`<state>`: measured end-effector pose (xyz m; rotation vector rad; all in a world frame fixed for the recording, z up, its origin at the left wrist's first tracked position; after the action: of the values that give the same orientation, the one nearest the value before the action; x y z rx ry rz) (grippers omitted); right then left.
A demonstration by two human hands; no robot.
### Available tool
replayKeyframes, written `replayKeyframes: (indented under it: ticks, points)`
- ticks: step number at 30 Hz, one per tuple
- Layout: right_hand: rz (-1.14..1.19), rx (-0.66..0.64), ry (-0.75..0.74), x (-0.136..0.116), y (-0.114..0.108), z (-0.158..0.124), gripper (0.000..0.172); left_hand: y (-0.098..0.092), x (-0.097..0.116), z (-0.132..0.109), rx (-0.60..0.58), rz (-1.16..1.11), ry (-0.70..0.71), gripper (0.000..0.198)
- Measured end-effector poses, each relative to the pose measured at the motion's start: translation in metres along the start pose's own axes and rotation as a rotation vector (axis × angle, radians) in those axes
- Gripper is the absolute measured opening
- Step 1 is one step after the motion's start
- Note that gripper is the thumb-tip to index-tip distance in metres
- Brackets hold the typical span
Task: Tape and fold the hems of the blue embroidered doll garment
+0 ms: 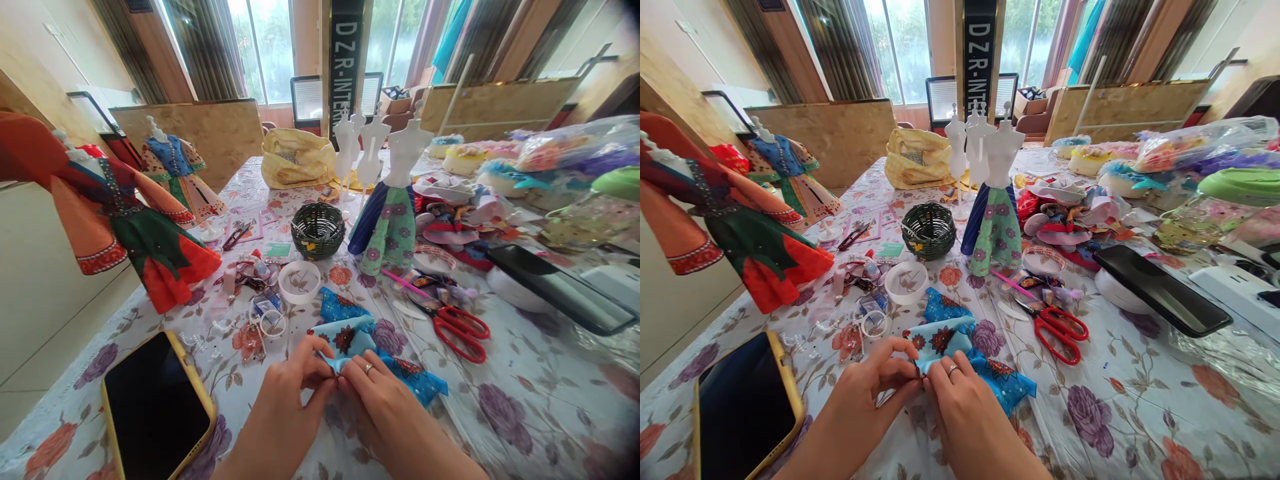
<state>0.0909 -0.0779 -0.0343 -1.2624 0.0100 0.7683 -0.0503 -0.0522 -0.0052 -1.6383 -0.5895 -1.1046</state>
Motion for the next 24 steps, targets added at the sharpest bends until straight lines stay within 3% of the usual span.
replayKeyframes:
  ticks: [7,24]
  points:
    - [0.085,-0.020,0.038,0.0010,-0.0016,-0.0006,0.025,-0.0005,0.0008,-0.0001,-0.002,-0.006,0.023,0.021]
    - [-0.024,-0.094,0.002,-0.0031,0.0009,0.0010,0.035,0.0031,0.0088,-0.0042,0.047,0.025,0.026,0.017]
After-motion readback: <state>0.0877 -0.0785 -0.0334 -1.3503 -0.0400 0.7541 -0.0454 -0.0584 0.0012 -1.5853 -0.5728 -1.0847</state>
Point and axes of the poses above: each hand's wrist, its own z-axis towards the middle knuckle, its own y-axis out of the palm, x = y × z, the point moved 2 cm from there along z, towards the middle knuckle, and after that the axes turned 4 degrees about y, right-handed, at the moved point
